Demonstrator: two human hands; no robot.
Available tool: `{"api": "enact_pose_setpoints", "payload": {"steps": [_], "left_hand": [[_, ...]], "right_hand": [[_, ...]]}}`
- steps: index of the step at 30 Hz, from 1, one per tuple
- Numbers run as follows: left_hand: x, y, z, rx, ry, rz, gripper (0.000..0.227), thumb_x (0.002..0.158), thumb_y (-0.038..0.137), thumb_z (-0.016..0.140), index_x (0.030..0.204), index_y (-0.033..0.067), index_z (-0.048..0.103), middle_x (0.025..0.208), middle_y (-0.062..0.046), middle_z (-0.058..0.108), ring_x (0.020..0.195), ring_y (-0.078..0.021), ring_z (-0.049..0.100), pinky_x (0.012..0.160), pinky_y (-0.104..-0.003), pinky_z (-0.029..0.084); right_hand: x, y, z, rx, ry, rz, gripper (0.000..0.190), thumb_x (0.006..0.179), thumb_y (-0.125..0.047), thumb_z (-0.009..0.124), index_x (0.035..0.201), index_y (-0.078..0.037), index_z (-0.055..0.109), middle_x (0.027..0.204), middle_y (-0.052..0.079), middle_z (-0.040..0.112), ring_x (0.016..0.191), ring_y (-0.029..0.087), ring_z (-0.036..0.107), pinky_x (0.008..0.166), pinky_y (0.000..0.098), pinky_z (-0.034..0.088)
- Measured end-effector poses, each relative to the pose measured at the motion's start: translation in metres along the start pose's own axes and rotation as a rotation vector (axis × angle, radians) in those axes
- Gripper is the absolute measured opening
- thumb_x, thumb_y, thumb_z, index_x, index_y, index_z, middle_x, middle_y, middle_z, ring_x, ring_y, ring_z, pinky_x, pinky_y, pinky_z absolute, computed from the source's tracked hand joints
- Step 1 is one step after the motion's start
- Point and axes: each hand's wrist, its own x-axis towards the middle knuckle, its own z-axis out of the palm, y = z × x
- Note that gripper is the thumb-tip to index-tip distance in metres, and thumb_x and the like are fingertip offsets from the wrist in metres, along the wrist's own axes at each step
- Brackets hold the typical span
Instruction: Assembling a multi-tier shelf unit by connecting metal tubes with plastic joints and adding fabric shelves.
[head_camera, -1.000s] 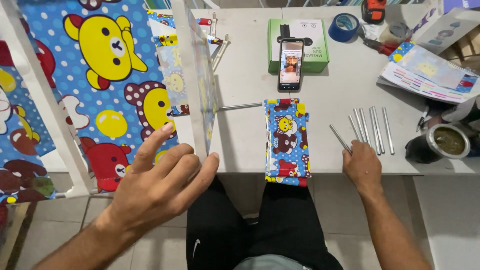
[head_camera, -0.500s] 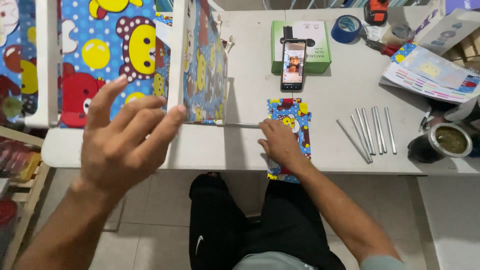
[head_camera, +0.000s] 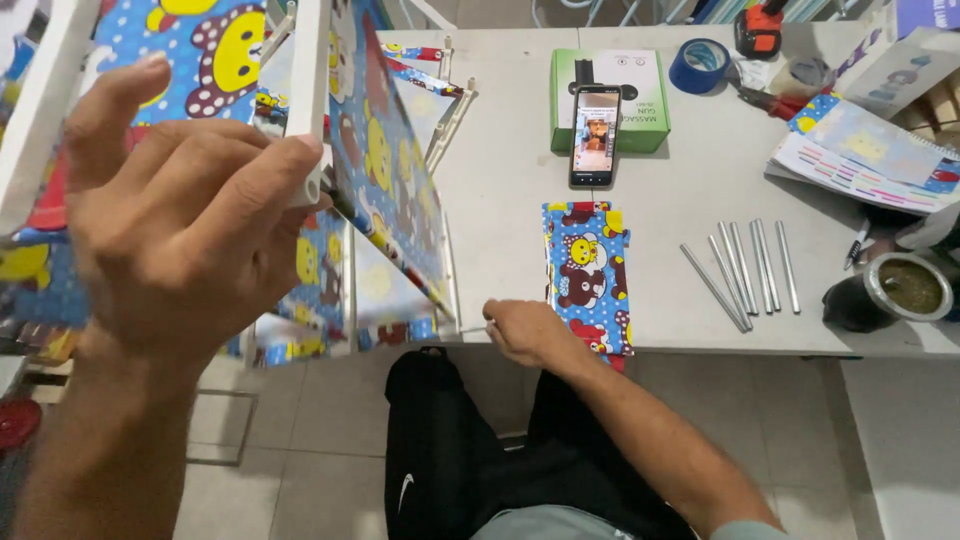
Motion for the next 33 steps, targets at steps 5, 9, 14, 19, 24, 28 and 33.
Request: {"api": "enact_pose_setpoints", "payload": {"steps": [5,9,14,19,24,28,33], "left_hand": [[0.022,0.008,-0.008,-0.035,0.018,0.008,0.013,0.116,-0.003,0.071,0.106,-0.0027,0.08,0.09,-0.018,0.08,0.083,-0.0364,0.078,0.121,-0.051,0.037],[0.006,0.006,0.016,0.004,0.071,0.012,0.024,0.121,0.018,0.072,0.107,0.0012,0.082,0.095,-0.016,0.087,0.093,-0.0353,0.087,0.128,-0.051,0.027],[-0.029,0.043,0.033,0.106,0.206,-0.08,0.035,0.113,0.042,0.07,0.121,0.0086,0.076,0.127,-0.023,0.075,0.119,-0.0494,0.078,0.112,-0.078,0.009],[-0.063,0.125,0.029,-0.276,-0.217,-0.183,0.04,0.102,0.042,0.06,0.114,0.0047,0.067,0.097,-0.008,0.071,0.08,-0.0251,0.068,0.072,-0.039,0.051],[-0.12,0.149,0.069,-0.284,-0.479,-0.275,0.053,0.089,0.042,0.076,0.132,0.0137,0.063,0.107,-0.006,0.069,0.091,-0.0258,0.066,0.07,-0.041,0.048],[-0.125,0.143,0.094,-0.205,-0.192,-0.286,0.027,0.103,0.029,0.058,0.123,0.0174,0.072,0.086,-0.002,0.061,0.077,-0.0226,0.061,0.063,-0.034,0.044],[-0.123,0.144,0.107,-0.194,-0.205,-0.29,0.027,0.102,0.036,0.06,0.12,0.0182,0.071,0.087,-0.003,0.062,0.079,-0.0231,0.063,0.063,-0.035,0.044]], "right_hand": [[-0.047,-0.017,0.003,0.033,-0.023,-0.025,0.04,0.105,-0.041,0.042,0.098,-0.01,0.066,0.095,0.013,0.071,0.085,0.04,0.068,0.065,0.0564,0.052],[-0.069,-0.026,0.0,0.193,-0.175,-0.229,0.022,0.101,-0.026,0.055,0.097,-0.007,0.066,0.098,0.014,0.07,0.089,0.036,0.067,0.074,0.0494,0.051],[-0.084,-0.041,-0.028,0.294,-0.187,-0.266,0.022,0.1,-0.023,0.055,0.088,-0.006,0.062,0.092,0.013,0.07,0.082,0.034,0.066,0.069,0.0481,0.049],[-0.104,-0.051,-0.072,0.235,-0.021,-0.284,0.023,0.104,-0.027,0.049,0.089,-0.014,0.06,0.082,0.004,0.067,0.07,0.025,0.062,0.059,0.0432,0.047],[-0.096,-0.046,-0.106,0.13,0.035,-0.314,0.023,0.102,-0.027,0.051,0.088,-0.011,0.058,0.082,0.009,0.067,0.076,0.035,0.064,0.063,0.0496,0.046],[-0.085,-0.05,-0.144,0.253,-0.121,-0.325,0.032,0.106,-0.033,0.045,0.091,-0.01,0.062,0.076,0.019,0.07,0.079,0.044,0.072,0.069,0.0491,0.059],[-0.063,-0.036,-0.174,0.281,-0.286,-0.304,0.032,0.105,-0.028,0.043,0.094,-0.009,0.066,0.075,0.019,0.072,0.076,0.041,0.073,0.072,0.0494,0.058]]}}
